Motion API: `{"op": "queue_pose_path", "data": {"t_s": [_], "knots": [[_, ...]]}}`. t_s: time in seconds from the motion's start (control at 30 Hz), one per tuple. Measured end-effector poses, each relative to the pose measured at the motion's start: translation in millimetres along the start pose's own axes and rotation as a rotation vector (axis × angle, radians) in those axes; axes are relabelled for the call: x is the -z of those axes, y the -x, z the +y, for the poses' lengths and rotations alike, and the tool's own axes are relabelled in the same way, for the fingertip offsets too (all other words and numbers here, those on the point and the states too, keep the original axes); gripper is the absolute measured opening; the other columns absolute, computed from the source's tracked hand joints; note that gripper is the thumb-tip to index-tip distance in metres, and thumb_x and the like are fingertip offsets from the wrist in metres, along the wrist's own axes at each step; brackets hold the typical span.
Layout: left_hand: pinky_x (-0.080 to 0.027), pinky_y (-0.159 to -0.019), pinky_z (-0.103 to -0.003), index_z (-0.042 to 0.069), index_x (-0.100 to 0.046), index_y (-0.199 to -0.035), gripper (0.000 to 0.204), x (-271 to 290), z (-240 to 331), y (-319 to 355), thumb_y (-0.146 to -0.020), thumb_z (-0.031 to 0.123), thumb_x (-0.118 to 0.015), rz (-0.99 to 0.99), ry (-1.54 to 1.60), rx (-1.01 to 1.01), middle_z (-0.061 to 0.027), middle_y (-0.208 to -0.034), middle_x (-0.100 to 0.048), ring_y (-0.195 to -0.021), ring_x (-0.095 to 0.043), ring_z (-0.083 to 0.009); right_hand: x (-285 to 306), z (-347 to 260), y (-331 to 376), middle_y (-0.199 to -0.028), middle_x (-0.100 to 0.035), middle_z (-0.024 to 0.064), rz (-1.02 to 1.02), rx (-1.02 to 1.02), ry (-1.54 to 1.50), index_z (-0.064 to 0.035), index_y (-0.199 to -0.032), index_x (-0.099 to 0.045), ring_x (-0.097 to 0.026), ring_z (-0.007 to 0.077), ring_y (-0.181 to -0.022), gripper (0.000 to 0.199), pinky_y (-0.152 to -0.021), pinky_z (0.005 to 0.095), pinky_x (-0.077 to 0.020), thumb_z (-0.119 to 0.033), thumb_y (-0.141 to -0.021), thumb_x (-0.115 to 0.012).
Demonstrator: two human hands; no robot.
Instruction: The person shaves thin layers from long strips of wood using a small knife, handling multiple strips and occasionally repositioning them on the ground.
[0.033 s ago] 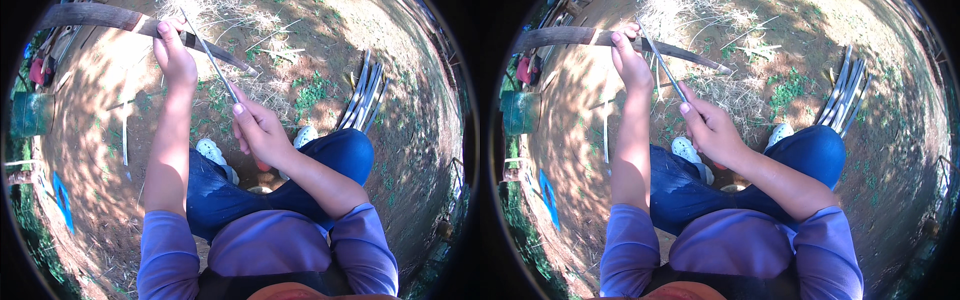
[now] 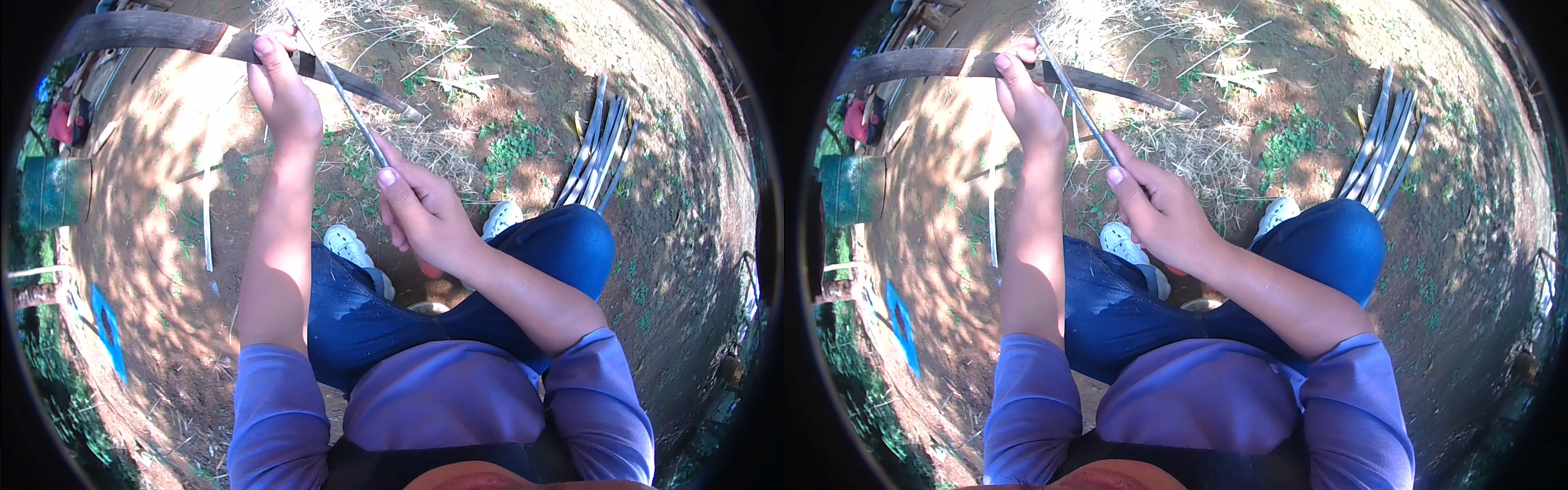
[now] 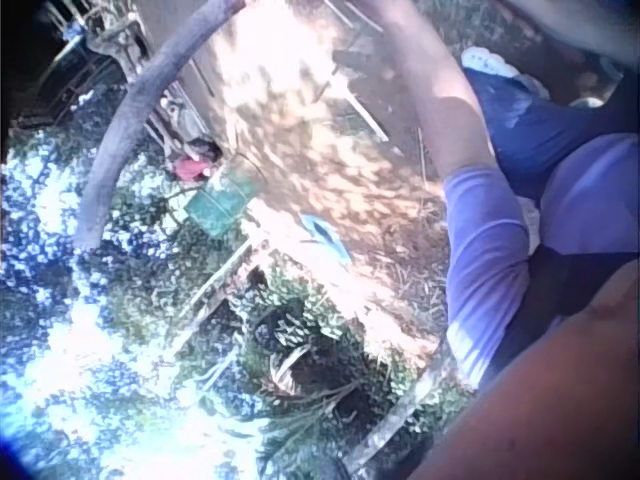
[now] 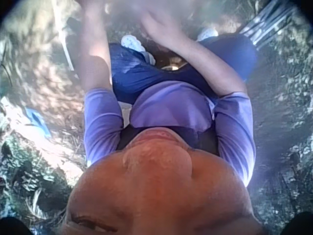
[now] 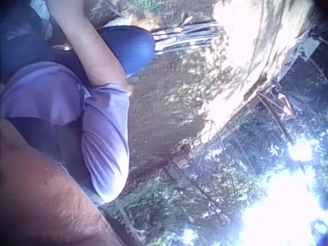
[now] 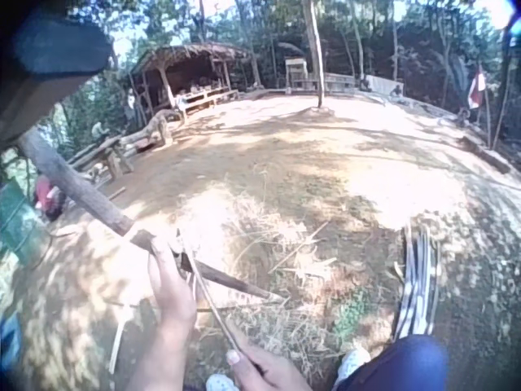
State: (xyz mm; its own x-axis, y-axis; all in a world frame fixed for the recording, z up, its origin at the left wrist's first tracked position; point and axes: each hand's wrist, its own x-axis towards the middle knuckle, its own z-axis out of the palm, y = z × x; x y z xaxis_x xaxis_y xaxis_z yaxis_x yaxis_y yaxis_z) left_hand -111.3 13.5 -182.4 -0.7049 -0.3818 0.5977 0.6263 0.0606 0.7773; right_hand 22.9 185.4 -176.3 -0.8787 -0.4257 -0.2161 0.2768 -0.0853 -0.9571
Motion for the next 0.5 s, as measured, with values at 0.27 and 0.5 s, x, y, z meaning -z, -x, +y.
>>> {"op": "queue_pose_path", "data": {"t_s": [0.27,0.5], "knots": [[-0.036,-0.108,-0.041,0.008,-0.044,-0.092,0.049,-0.7,11.7,2.1,-0.108,0.054,-0.035,0.073,-0.064,0.033,-0.0124,-0.112,-0.057,-0.112,-0.051,-0.0224,13.3,32.9,-19.0,-0.061,-0.042,-0.0027,0.051,-0.061,-0.074,-0.0087,-0.154,-0.041,-0.044,0.0063,-0.051,0.05,-0.051,0.0274,-0.0429,-0.028,-0.108,-0.047],[-0.043,-0.089,-0.04,0.011,-0.039,-0.089,0.049,26.3,-9.4,-12.6,-0.105,0.057,-0.04,0.049,0.15,0.1,-0.0039,-0.083,-0.045,-0.083,-0.047,-0.02,23.1,76.0,-50.3,-0.066,-0.049,-0.0006,0.145,0.15,0.35,-0.0171,-0.155,-0.042,-0.047,0.0084,-0.058,0.049,-0.059,0.0284,-0.0454,-0.033,-0.108,-0.046]]}}
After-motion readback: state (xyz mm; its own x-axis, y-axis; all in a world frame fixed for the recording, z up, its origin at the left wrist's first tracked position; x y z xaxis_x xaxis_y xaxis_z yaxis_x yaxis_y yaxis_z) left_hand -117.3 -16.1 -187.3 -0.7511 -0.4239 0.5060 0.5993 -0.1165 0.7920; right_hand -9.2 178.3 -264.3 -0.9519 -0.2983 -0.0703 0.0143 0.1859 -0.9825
